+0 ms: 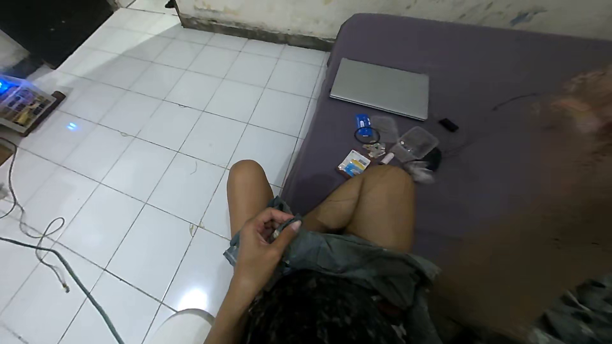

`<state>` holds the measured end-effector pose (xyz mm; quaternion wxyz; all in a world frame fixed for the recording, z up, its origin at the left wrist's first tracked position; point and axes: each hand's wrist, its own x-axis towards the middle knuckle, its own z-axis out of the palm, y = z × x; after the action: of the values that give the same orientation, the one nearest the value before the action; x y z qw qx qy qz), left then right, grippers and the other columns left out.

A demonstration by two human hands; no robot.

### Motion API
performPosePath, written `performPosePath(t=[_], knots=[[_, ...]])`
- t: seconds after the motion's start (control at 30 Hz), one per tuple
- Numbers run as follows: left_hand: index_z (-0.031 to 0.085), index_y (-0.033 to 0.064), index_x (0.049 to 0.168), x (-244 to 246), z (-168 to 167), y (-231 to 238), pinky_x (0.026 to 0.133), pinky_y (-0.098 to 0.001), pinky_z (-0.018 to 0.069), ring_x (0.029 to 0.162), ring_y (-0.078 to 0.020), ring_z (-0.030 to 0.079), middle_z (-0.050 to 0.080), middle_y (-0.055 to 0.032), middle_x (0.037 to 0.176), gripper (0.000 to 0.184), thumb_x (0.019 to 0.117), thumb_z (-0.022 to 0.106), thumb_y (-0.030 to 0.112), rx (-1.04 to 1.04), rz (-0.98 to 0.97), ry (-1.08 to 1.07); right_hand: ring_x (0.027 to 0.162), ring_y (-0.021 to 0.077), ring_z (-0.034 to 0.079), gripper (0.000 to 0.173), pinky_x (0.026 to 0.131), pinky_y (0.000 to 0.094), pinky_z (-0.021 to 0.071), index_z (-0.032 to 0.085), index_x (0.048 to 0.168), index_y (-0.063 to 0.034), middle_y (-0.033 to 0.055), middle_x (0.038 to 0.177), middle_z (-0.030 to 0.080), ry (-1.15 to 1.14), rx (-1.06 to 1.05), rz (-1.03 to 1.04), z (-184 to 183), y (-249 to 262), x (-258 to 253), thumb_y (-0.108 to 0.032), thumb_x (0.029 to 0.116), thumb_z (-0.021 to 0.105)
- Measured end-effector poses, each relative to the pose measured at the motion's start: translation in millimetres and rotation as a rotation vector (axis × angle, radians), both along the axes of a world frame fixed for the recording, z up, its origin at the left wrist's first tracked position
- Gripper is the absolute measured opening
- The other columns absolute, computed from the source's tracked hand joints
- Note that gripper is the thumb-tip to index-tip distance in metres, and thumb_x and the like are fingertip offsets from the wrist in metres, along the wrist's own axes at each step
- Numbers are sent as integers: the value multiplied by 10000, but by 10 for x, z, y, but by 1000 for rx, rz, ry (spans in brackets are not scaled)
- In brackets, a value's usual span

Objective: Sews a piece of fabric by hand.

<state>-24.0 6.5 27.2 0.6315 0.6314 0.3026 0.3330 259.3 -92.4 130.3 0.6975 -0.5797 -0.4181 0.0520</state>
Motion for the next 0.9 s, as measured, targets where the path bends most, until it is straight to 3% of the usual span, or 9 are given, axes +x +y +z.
performPosePath(t=[0.03, 0.07, 0.1, 0.17, 0.2, 0.3, 0.43, 0.9], knots=[[688, 5, 945, 11, 2, 0, 733, -120, 549, 771, 71, 642, 688, 86, 840, 51, 895, 684, 15, -1, 11, -6, 658, -81, 571, 144, 616, 110, 513, 590, 1169, -234, -191, 807, 591, -127, -129, 81, -79, 15, -225, -205, 1079, 481], [687, 3, 950, 17, 8, 0, 735, -123, 553, 771, 68, 646, 691, 85, 841, 58, 893, 685, 12, -6, 20, -7, 694, -88, 566, 199, 635, 115, 503, 575, 1253, -227, -175, 841, 597, -243, -242, 212, -197, 27, -415, -273, 1073, 503], [682, -2, 961, 23, 19, 4, 730, -125, 554, 764, 66, 646, 687, 86, 838, 66, 896, 680, 10, -16, 24, -4, 699, -68, 550, 260, 638, 125, 485, 564, 1283, -129, -105, 833, 593, -318, -298, 339, -353, 54, -587, -268, 1073, 501], [672, -11, 993, 31, 32, 21, 713, -136, 557, 744, 61, 646, 683, 89, 830, 86, 910, 656, 7, -63, 21, 10, 704, -17, 568, 283, 655, 125, 488, 566, 1251, 19, 17, 837, 627, -378, -338, 535, -666, 112, -852, -182, 1072, 478], [670, 2, 999, 30, 30, 37, 714, -146, 562, 743, 55, 655, 689, 96, 830, 85, 922, 636, 11, -105, 11, 10, 729, 9, 605, 252, 691, 128, 507, 586, 1194, 29, 55, 849, 657, -409, -345, 571, -787, 140, -925, -167, 1075, 482], [675, 77, 962, 19, 4, 83, 695, -182, 567, 715, 21, 664, 707, 103, 801, 129, 953, 560, 19, -285, -18, -53, 818, 67, 663, 213, 797, 137, 514, 692, 1024, 4, 99, 883, 712, -529, -326, 494, -987, 207, -980, -139, 1046, 535], [682, 91, 925, 21, 16, 95, 681, -181, 568, 698, 9, 667, 711, 86, 783, 155, 951, 553, 9, -368, 1, -93, 920, 70, 669, 191, 876, 130, 503, 723, 954, -14, 96, 934, 724, -548, -272, 413, -1069, 225, -961, -129, 1014, 582], [696, 89, 918, 36, 19, 104, 681, -187, 574, 707, -4, 677, 721, 68, 792, 151, 941, 567, 15, -369, -32, -141, 858, 25, 630, 163, 814, 85, 478, 731, 924, -6, 86, 882, 690, -457, -268, 378, -1111, 203, -1050, -122, 972, 628]])
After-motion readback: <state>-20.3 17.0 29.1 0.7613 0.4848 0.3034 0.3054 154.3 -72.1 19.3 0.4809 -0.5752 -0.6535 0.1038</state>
